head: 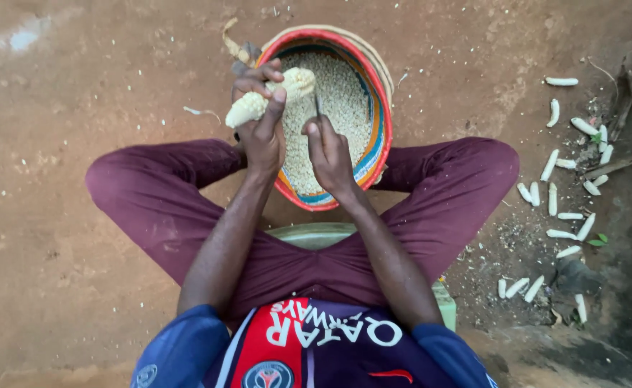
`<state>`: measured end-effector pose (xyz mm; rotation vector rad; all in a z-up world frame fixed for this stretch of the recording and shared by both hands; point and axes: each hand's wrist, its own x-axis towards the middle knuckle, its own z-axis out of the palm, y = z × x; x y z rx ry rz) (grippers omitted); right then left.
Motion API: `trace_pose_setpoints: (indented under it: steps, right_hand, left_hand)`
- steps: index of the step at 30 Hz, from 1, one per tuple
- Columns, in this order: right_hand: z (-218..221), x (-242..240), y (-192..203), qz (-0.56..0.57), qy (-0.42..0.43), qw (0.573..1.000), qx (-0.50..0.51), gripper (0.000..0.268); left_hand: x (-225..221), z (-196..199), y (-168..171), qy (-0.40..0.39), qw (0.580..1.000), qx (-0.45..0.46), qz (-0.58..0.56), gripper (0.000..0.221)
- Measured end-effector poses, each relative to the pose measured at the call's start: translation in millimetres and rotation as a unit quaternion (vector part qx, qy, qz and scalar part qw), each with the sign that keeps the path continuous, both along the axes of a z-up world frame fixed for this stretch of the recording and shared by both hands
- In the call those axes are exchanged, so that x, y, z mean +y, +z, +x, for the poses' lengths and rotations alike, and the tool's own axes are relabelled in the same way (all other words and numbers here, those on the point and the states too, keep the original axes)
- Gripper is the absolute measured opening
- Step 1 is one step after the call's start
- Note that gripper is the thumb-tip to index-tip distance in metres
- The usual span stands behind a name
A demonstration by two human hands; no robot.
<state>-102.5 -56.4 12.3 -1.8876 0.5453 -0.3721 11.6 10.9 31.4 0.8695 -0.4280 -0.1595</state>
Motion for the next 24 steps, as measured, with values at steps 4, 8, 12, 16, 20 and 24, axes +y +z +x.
trace_pose_setpoints:
  steps: [4,8,12,16,20,24]
  right_hand:
    - [-5.9,-1.6,1.3,0.093,0.050,0.994,0.041,0.035]
    - [-3.6,-3.5,4.7,0.094,0.019,0.995,0.007,0.031]
    - [-7.8,-2.2,-0.9,0.178,-0.024,0.983,-0.020,0.025]
    - [-11.6,-4.4,-20.0,0.145,-0.044,0.986,-0.076,0.028]
    - [-14.6,-4.8,-20.3,0.073,-0.043,0.991,-0.101,0.025]
    - [-11.3,-6.0,-13.9,0.077,0.035,0.995,-0.058,0.022]
  left_hand:
    - [2.1,-1.8,-7.1,0.002,0.999,-0.018,0.032,0.017]
    - [-0.6,-0.4,-8.7,-0.009,1.000,0.012,-0.008,0.017]
    - [0.5,-0.9,-20.8,-0.029,0.998,0.052,-0.028,0.019]
    - [-5.2,2.6,-29.2,-0.014,1.000,0.015,0.004,0.020]
    - [-2.1,2.9,-34.2,-0.017,1.000,0.020,0.016,0.022]
    - [-1.7,3.7,-36.0,-0.018,0.999,0.023,0.021,0.022]
